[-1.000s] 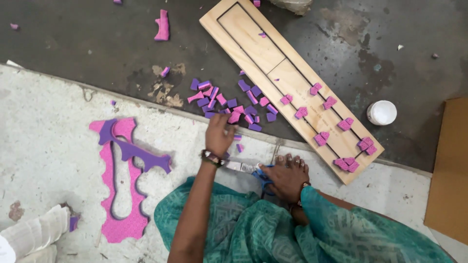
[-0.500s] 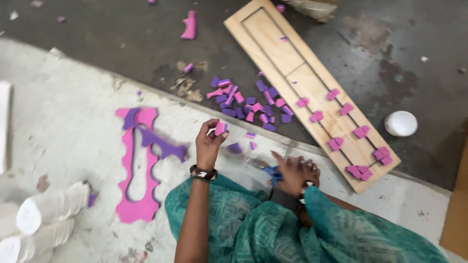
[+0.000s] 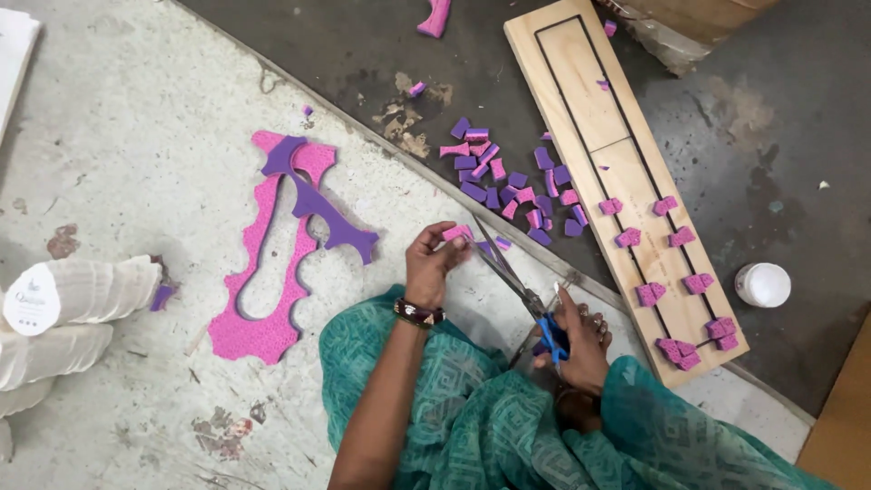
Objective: The person sits on the floor and glues small pink and purple foam pieces one at a time onto a long wooden board, pressing each piece into place along marked lines. They occasionally pick up glue from a small white container and use scissors to trim foam pieces before placing them.
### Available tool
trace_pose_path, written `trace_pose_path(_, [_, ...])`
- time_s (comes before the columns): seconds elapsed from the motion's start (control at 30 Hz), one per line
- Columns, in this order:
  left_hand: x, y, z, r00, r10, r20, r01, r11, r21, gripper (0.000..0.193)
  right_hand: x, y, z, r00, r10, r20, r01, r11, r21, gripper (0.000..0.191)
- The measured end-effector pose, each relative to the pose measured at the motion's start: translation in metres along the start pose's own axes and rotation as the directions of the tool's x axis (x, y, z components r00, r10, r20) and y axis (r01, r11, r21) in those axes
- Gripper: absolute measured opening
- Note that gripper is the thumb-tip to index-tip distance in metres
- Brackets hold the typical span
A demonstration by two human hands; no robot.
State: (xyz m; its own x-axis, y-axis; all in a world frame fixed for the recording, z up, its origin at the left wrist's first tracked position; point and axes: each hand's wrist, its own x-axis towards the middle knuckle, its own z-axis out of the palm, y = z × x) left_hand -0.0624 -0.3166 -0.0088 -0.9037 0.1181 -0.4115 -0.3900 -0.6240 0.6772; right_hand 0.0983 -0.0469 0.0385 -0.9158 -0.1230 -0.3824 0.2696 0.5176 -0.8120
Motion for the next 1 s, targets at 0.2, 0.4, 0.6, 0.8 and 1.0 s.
trace_pose_path(0.2, [0.002, -0.018, 0.000, 0.991, 0.028, 0.133, -0.005, 0.985, -0.175, 0.036, 0.003, -0.037, 0.006, 0.987, 0.063, -0.151, -0.127, 0.879, -0.459, 0.132])
trace_pose_path(0.4, [0.003, -0.023, 0.012, 0.987, -0.015, 0.161, 0.031, 0.995, -0.094, 0.036, 0.008, -0.037, 0.013, 0.976, 0.094, -0.195, -0.177, 0.868, -0.465, 0.132])
trace_pose_path(0.6, [0.001, -0.030, 0.017, 0.986, -0.001, 0.166, 0.002, 1.000, -0.006, 0.023, 0.015, -0.038, 0.007, 0.999, 0.016, -0.050, -0.030, 0.951, -0.306, 0.137])
trace_pose_path(0.8, [-0.003, -0.035, 0.021, 0.986, 0.042, 0.161, -0.058, 0.994, 0.097, 0.022, 0.027, -0.069, 0.004, 0.972, 0.233, 0.033, -0.193, 0.870, -0.455, 0.139])
trace_pose_path(1.0, [-0.009, -0.036, 0.027, 0.985, 0.049, 0.164, -0.063, 0.995, 0.081, 0.019, 0.033, -0.097, 0.004, 0.915, 0.402, 0.023, -0.309, 0.737, -0.601, 0.127])
